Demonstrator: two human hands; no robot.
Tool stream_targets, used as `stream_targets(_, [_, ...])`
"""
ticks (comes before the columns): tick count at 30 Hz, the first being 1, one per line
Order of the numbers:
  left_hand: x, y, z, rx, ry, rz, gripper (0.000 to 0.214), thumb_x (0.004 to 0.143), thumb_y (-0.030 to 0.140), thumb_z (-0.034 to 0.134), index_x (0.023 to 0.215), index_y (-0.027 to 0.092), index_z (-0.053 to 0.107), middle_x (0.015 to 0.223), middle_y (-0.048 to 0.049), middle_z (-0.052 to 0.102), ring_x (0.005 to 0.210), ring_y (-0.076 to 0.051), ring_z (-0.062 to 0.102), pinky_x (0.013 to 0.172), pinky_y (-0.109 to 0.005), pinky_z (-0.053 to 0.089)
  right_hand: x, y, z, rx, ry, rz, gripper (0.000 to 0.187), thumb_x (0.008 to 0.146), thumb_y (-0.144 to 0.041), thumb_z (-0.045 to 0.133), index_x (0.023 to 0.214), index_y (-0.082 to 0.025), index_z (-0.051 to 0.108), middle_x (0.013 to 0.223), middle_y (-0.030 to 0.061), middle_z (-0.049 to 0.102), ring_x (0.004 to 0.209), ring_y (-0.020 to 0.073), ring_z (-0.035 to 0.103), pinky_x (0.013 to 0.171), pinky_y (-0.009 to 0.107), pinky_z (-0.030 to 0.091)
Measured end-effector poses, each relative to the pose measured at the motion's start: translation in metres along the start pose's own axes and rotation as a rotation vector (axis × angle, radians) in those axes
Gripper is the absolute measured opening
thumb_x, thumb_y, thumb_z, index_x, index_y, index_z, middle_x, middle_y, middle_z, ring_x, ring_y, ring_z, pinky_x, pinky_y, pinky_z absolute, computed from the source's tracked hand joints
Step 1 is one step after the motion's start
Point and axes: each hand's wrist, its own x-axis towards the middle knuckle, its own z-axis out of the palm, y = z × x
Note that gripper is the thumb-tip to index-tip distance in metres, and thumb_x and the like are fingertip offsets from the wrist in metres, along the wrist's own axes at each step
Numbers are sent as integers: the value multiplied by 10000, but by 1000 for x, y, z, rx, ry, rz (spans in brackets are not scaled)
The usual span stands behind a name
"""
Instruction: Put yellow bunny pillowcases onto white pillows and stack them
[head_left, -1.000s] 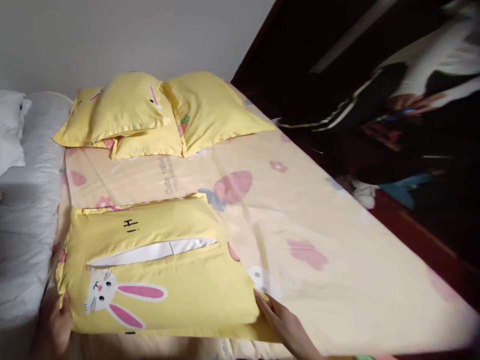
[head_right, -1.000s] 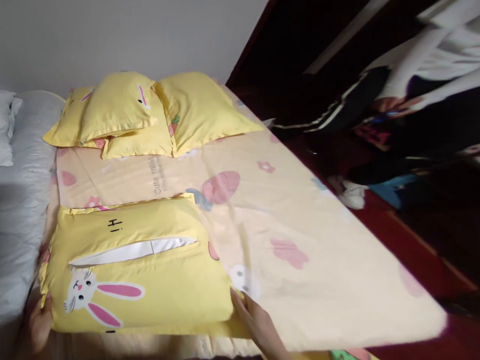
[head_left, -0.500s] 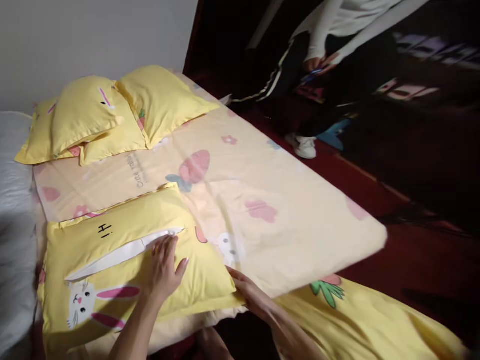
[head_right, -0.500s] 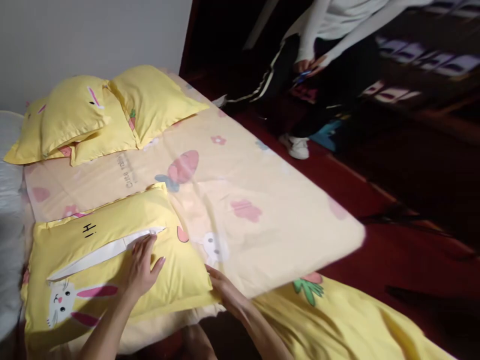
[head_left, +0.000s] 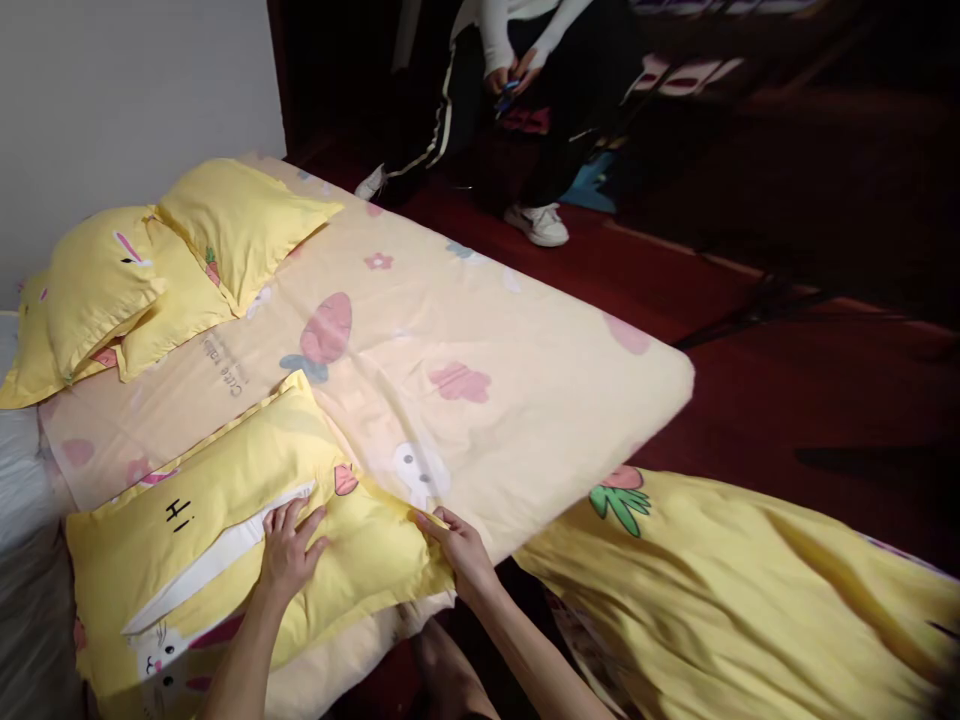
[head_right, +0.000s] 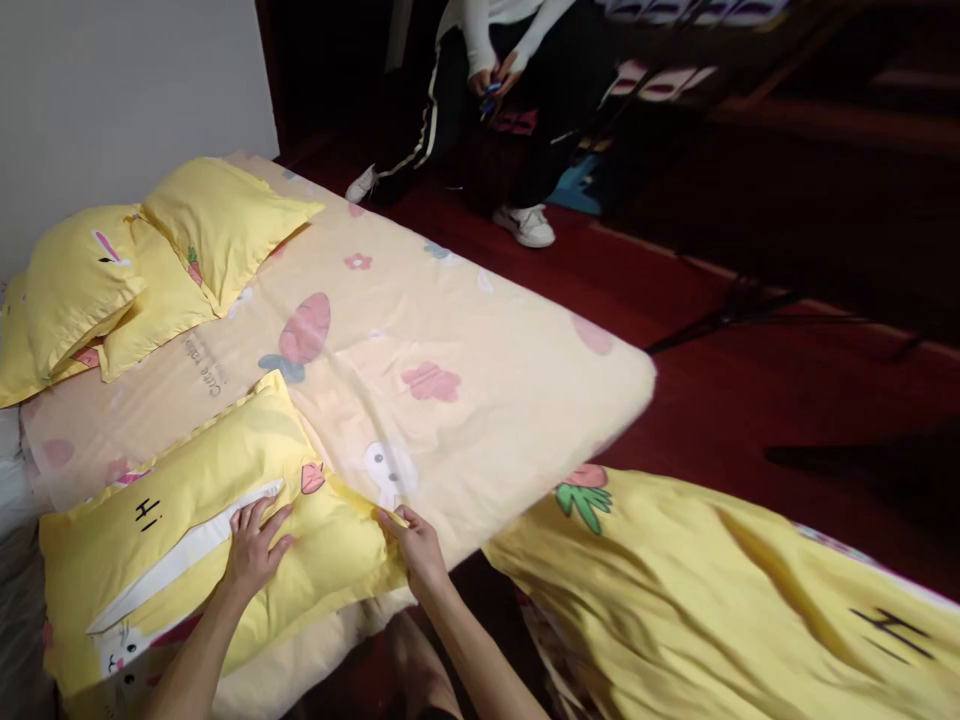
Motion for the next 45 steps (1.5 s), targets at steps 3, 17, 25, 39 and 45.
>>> stream_targets(3, [-4, -7, 9, 61, 99, 26, 368, 889, 248, 603, 1247, 322, 645, 1259, -68, 673, 1160, -222, 589, 969, -394, 426, -14, -2, 1, 76, -42, -15, 538, 656, -671, 650, 590, -256, 314, 503, -49, 424, 450, 104, 376, 434, 241, 329])
stream_targets(17, [11, 25, -10, -92, 14, -5, 388, 936, 221, 507, 1290, 342, 610, 1345, -65, 612, 1243, -219, 528, 965, -417, 429, 12, 4, -7, -545, 131, -433, 441, 881, -590, 432, 955, -202, 629, 1004, 143, 693, 943, 294, 614, 833, 410, 446])
stream_targets(25, [-56, 25, -47, 58, 259, -12, 358, 903, 117, 509, 1199, 250, 659, 1245, -86, 682, 1216, -234, 581, 999, -417, 377, 3, 33, 53, -967, -178, -858, 560, 1021, -379, 290, 1553, -221, 222, 1545, 171, 382, 1400, 266, 397, 1013, 463, 385])
stream_targets(39, [-139, -68, -96, 303, 15, -254, 123, 889, 306, 565, 898, 245, 672, 1122, -95, 686, 1078, -283, 610, 886, -443, 388, -51, -42, 130, -1000, -557, -1260, 248, 961, -151, 422, 1062, -189, 645, 1006, 97, 692, 986, 247, 571, 877, 400, 376])
stream_targets(45, [-140, -78, -91, 317, 144, -261, 180, 921, 176, 494, 829, 198, 648, 1453, -170, 520, 1392, -318, 419, 1005, -459, 375, -40, -63, 136, -1073, -632, -1421, 343, 996, -188, 349, 872, -201, 668, 1315, 109, 603, 1240, 282, 483, 993, 464, 343])
